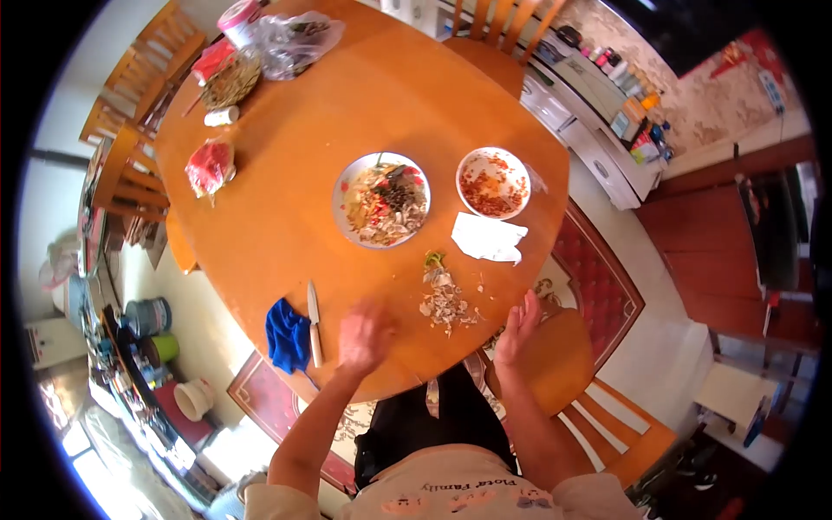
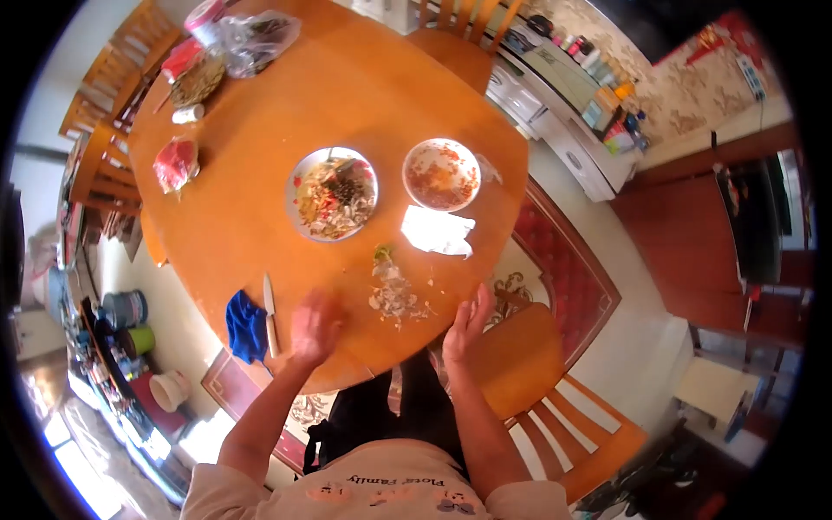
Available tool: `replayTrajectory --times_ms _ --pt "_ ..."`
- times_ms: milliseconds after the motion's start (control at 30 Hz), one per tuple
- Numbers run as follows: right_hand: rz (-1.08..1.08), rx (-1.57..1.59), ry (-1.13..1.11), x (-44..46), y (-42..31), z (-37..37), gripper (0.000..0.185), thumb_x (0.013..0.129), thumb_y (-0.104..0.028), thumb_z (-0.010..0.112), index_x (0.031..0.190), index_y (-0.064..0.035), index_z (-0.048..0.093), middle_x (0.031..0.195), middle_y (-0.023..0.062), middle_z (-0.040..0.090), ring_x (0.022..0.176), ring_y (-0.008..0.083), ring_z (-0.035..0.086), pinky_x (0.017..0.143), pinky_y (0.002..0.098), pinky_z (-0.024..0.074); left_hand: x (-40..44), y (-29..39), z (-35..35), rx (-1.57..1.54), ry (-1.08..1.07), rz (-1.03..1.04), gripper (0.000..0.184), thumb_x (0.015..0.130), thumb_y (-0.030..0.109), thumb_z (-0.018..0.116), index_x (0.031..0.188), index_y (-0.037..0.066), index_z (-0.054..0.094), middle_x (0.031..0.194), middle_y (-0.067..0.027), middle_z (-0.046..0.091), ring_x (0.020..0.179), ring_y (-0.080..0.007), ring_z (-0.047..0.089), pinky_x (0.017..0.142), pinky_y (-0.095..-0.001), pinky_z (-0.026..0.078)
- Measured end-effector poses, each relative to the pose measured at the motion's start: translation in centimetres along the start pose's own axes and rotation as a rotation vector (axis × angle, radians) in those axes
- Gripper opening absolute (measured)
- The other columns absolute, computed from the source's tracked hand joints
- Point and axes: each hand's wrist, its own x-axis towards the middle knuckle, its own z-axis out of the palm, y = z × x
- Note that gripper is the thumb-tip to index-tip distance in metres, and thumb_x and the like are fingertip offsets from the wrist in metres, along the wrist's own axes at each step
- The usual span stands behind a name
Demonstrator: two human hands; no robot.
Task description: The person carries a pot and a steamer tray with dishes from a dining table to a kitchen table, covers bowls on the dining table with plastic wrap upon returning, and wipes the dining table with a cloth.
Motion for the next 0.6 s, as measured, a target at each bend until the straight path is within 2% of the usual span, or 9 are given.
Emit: replayTrajectory --times_ms 33,100,200,267,333,367,467,533,600 --pt "0.003 0.057 0.025 -0.4 -0.1 0.3 0.043 0.094 -0.018 0.041 0.132 -0.0005 0.03 0.136 0.0126 0.028 0.121 0.0242 0.034 0.101 0.0361 0.0277 3.0 2.8 -0.3 -0.075 -0.128 0.051 0.059 0.081 0.025 0.059 0.128 -0.002 0.038 0.134 -0.0244 0.035 0.125 -0.0379 0.032 0.105 -0.0478 0.023" --pt "0.002 0.174 0.072 -1.3 -0.5 1.1 0.046 0.095 -0.02 0.04 0.134 0.0008 0.028 0.139 0.0125 0.025 0.124 0.0235 0.032 0.103 0.0364 0.0259 7.4 3.7 2.0 -0.166 -0.028 0.082 0.061 0.084 0.03 0.053 0.132 -0.003 0.032 0.138 -0.0231 0.029 0.131 -0.0373 0.023 0.108 -0.0481 0.016" --pt "-0.006 0.307 0.108 -2.5 3.3 2.0 0.047 0.096 -0.026 0.036 0.134 0.0008 0.029 0.139 0.0151 0.026 0.125 0.0247 0.031 0.103 0.0366 0.0254 12.1 4.7 4.8 -0.091 -0.01 0.119 0.06 0.086 0.03 0.05 0.131 -0.003 0.032 0.139 -0.0221 0.029 0.132 -0.0373 0.022 0.108 -0.0485 0.016" --pt "-0.154 0.326 0.19 -2.5 4.4 3.2 0.049 0.096 -0.03 0.032 0.133 0.0025 0.03 0.138 0.0172 0.029 0.124 0.026 0.032 0.104 0.0369 0.0254 11.7 6.5 6.4 -0.214 -0.061 0.211 0.055 0.086 0.026 0.048 0.129 -0.004 0.035 0.138 -0.0225 0.031 0.131 -0.0374 0.024 0.108 -0.0492 0.017" --pt "-0.204 0.302 0.229 -2.8 5.3 3.5 0.052 0.097 -0.033 0.029 0.133 0.0043 0.03 0.136 0.0188 0.032 0.124 0.0271 0.033 0.104 0.0373 0.0253 9.7 9.0 6.9 -0.342 -0.158 0.252 0.051 0.085 0.022 0.047 0.128 -0.005 0.037 0.136 -0.023 0.033 0.13 -0.0379 0.026 0.107 -0.049 0.019" --pt "-0.188 0.272 0.228 -3.0 5.6 3.2 0.054 0.096 -0.035 0.027 0.133 0.0053 0.029 0.135 0.0195 0.033 0.123 0.0275 0.034 0.104 0.0376 0.0252 9.1 9.9 7.4 -0.4 -0.096 0.258 0.048 0.084 0.018 0.046 0.125 -0.006 0.041 0.134 -0.0235 0.037 0.129 -0.0384 0.028 0.106 -0.0473 0.022" --pt "-0.28 0.12 0.202 -3.4 5.3 2.5 0.055 0.096 -0.034 0.027 0.132 0.0074 0.029 0.134 0.0196 0.036 0.123 0.028 0.035 0.104 0.0379 0.0255 7.5 12.9 8.1 -0.7 -0.126 0.24 0.045 0.084 0.014 0.046 0.123 -0.007 0.043 0.133 -0.0233 0.038 0.129 -0.0384 0.029 0.107 -0.0454 0.023" --pt "-0.226 0.301 0.223 -3.2 4.9 2.5 0.053 0.096 -0.031 0.028 0.132 0.0076 0.029 0.133 0.0192 0.037 0.122 0.0277 0.036 0.104 0.0375 0.026 9.5 12.1 9.4 -0.635 -0.123 0.345 0.043 0.084 0.014 0.046 0.121 -0.007 0.045 0.132 -0.0235 0.04 0.128 -0.0384 0.03 0.107 -0.045 0.023" --pt "0.022 0.789 0.292 -3.8 4.5 3.3 0.05 0.095 -0.027 0.029 0.132 0.007 0.03 0.133 0.0188 0.038 0.123 0.0271 0.036 0.104 0.0365 0.0266 11.5 11.0 9.9 -0.513 -0.151 0.442 0.042 0.085 0.014 0.046 0.12 -0.007 0.046 0.131 -0.0235 0.041 0.128 -0.0381 0.03 0.107 -0.0446 0.023"
